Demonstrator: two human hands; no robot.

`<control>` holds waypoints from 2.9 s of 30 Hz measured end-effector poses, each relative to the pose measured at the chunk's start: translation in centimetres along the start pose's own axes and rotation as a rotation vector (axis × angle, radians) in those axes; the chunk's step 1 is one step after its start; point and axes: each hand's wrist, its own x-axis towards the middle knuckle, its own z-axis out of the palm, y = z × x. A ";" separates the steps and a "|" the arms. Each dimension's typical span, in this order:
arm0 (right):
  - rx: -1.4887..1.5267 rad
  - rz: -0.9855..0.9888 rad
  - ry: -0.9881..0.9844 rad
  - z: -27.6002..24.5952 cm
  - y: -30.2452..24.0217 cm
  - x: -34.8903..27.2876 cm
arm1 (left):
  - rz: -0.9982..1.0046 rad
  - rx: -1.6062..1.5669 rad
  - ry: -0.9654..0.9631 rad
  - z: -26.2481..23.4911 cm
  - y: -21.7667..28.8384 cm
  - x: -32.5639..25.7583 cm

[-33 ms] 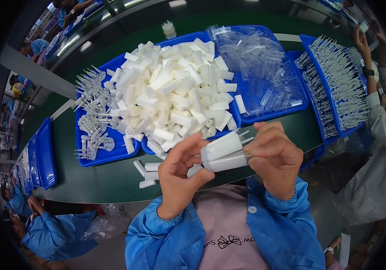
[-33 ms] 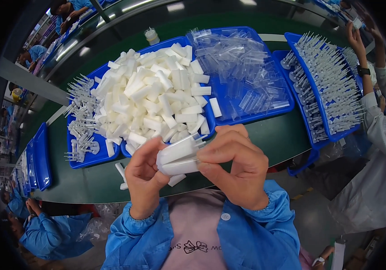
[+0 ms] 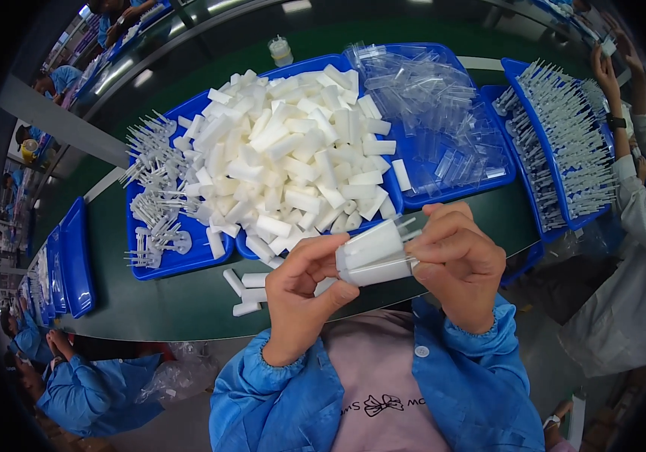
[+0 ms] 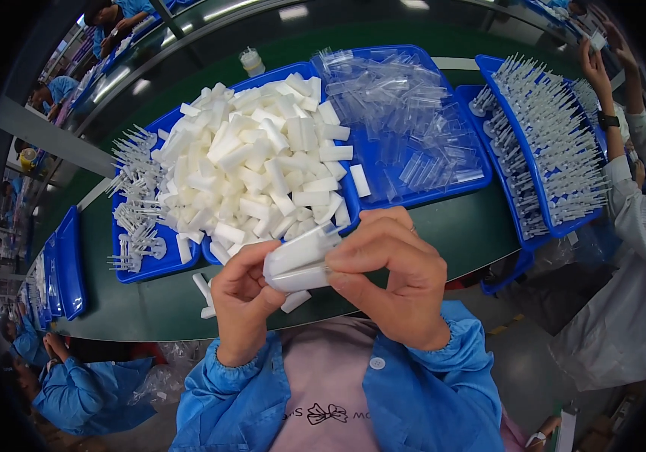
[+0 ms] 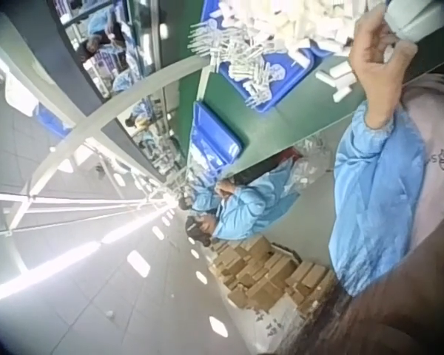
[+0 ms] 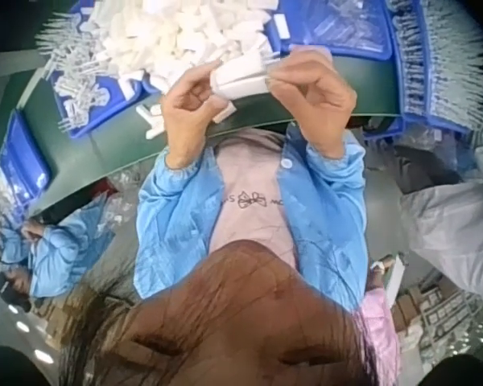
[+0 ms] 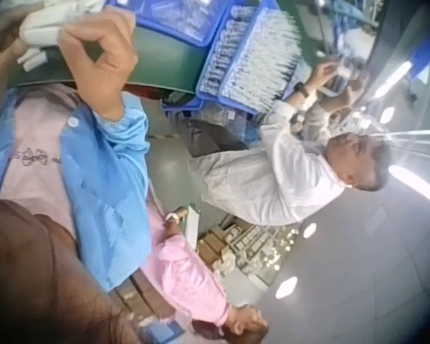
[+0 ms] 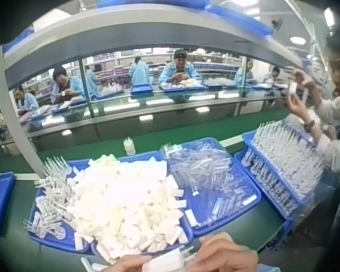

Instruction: The person assembles components by mounting white foam pieces onto the prongs of plastic base holders, sliding clear plastic covers over them, and securing the bundles with rubber bands.

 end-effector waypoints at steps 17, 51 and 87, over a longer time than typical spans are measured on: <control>-1.142 -0.188 -0.090 -4.3 13.3 12.0 | -0.032 -0.171 0.142 -0.2 0.7 0.0; 0.099 0.223 -0.146 -2.2 0.3 5.2 | 0.384 0.324 0.132 -0.6 0.0 -0.3; 0.071 0.200 -0.247 -1.1 -0.1 4.2 | 0.508 0.748 -0.006 0.4 2.2 -0.3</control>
